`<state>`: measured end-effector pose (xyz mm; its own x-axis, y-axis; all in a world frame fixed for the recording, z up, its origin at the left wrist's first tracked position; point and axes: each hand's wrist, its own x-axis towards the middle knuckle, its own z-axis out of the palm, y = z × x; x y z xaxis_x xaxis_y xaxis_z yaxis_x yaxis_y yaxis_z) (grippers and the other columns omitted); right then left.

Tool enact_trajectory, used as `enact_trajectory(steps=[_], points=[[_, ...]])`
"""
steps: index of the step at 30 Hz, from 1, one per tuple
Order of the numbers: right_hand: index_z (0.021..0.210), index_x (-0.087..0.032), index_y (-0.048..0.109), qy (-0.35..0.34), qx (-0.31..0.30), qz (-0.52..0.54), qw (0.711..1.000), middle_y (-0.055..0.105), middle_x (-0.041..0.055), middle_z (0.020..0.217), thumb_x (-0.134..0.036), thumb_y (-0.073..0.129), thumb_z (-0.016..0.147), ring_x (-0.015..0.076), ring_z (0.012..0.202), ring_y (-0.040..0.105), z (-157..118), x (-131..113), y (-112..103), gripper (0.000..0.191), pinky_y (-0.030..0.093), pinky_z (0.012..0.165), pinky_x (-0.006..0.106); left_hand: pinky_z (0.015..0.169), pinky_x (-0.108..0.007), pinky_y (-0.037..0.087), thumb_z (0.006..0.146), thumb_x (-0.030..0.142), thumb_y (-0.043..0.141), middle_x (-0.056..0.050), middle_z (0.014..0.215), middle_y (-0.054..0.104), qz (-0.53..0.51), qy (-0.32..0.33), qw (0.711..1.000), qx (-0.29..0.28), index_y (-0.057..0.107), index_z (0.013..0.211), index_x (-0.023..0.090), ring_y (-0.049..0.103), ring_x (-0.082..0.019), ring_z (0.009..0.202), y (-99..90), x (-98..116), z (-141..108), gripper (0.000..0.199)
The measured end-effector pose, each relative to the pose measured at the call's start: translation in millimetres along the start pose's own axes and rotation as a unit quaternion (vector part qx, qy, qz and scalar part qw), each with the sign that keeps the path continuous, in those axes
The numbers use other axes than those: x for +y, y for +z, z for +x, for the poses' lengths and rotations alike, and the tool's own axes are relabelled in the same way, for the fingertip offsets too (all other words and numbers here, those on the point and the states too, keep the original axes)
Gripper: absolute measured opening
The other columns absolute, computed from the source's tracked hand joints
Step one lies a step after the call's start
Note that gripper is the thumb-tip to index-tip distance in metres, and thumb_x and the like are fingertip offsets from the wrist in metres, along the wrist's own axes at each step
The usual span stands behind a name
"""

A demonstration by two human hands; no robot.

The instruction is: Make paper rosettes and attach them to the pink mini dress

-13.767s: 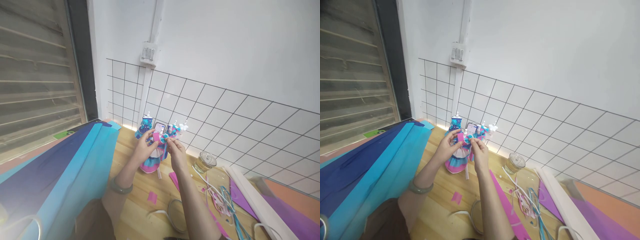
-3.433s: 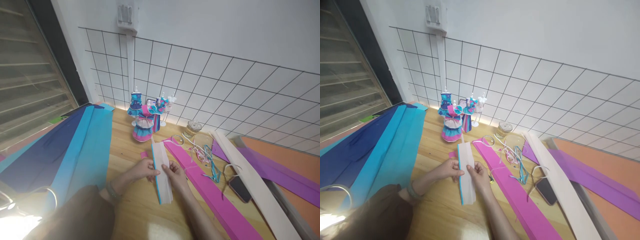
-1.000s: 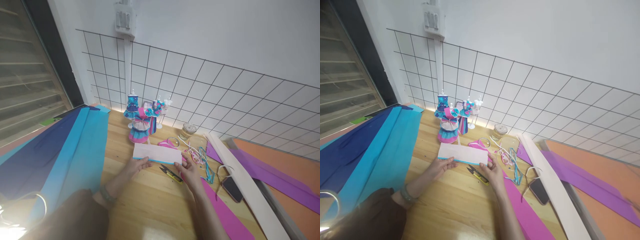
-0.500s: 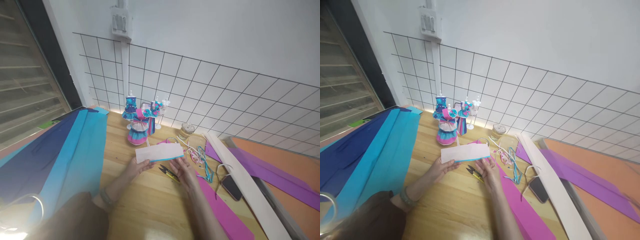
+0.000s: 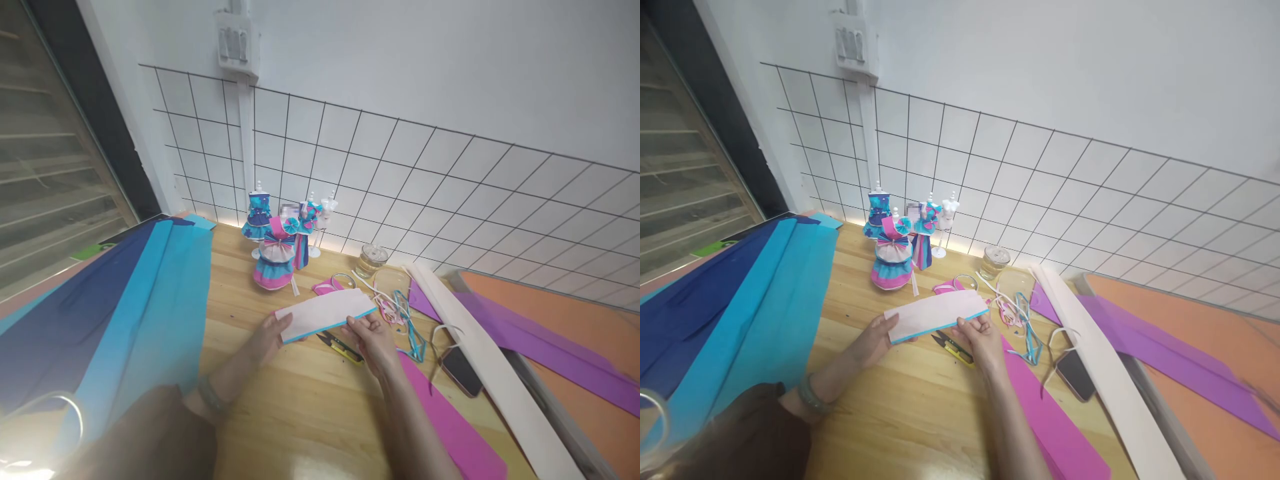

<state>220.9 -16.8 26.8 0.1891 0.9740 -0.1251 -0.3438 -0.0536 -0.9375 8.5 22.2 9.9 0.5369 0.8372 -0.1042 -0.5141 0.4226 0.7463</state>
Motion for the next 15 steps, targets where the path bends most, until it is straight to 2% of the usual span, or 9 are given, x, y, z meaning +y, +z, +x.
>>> enact_trajectory(steps=[4, 7, 9, 11, 13, 15], points=[[0.099, -0.019, 0.057, 0.023, -0.111, -0.052, 0.992, 0.067, 0.0039, 0.084, -0.027, 0.070, 0.063, 0.0168, 0.072, 0.063, -5, -12, -2, 0.040, 0.049, 0.066, 0.030, 0.079, -0.032, 0.042, 0.075, 0.056, 0.041, -0.017, 0.097, 0.063, -0.038, -0.077, 0.992, -0.087, 0.060, 0.099, 0.006, 0.058, -0.024, 0.091, -3.2, 3, -1, 0.059], [0.099, -0.018, 0.057, 0.047, -0.205, -0.107, 0.972, 0.066, 0.0028, 0.081, -0.027, 0.069, 0.065, 0.0151, 0.070, 0.061, -8, -15, 5, 0.037, 0.047, 0.064, 0.028, 0.072, -0.030, 0.043, 0.073, 0.061, 0.039, -0.017, 0.088, 0.065, -0.009, -0.123, 0.986, -0.114, 0.061, 0.097, 0.005, 0.060, -0.022, 0.082, -5.3, 1, -2, 0.064], [0.097, -0.018, 0.058, 0.056, -0.248, -0.143, 0.956, 0.065, 0.0012, 0.076, -0.027, 0.068, 0.065, 0.0130, 0.066, 0.059, -7, -14, 12, 0.035, 0.046, 0.061, 0.025, 0.065, -0.027, 0.044, 0.070, 0.055, 0.050, -0.015, 0.085, 0.066, 0.043, -0.124, 0.984, -0.120, 0.061, 0.096, 0.007, 0.061, -0.021, 0.075, -5.5, -3, -2, 0.055], [0.096, -0.017, 0.058, 0.058, -0.271, -0.168, 0.946, 0.063, -0.0010, 0.069, -0.027, 0.067, 0.066, 0.0104, 0.060, 0.056, -5, -11, 21, 0.033, 0.044, 0.057, 0.022, 0.063, -0.026, 0.044, 0.065, 0.042, 0.064, -0.013, 0.086, 0.066, 0.101, -0.108, 0.982, -0.119, 0.061, 0.095, 0.010, 0.061, -0.019, 0.072, -5.2, -6, -2, 0.044], [0.095, -0.017, 0.058, 0.053, -0.274, -0.181, 0.943, 0.059, -0.0027, 0.064, -0.029, 0.066, 0.067, 0.0091, 0.056, 0.054, -2, -7, 27, 0.031, 0.043, 0.055, 0.022, 0.065, -0.025, 0.043, 0.061, 0.030, 0.070, -0.011, 0.087, 0.066, 0.145, -0.087, 0.980, -0.104, 0.062, 0.093, 0.010, 0.060, -0.018, 0.073, -5.6, -10, 0, 0.038], [0.098, -0.017, 0.057, 0.052, -0.266, -0.186, 0.945, 0.059, -0.0024, 0.064, -0.033, 0.064, 0.069, 0.0096, 0.056, 0.055, -1, -3, 32, 0.033, 0.044, 0.056, 0.023, 0.066, -0.026, 0.044, 0.061, 0.027, 0.070, -0.010, 0.086, 0.066, 0.165, -0.069, 0.981, -0.078, 0.063, 0.090, 0.010, 0.060, -0.018, 0.074, -6.9, -11, 2, 0.035]])
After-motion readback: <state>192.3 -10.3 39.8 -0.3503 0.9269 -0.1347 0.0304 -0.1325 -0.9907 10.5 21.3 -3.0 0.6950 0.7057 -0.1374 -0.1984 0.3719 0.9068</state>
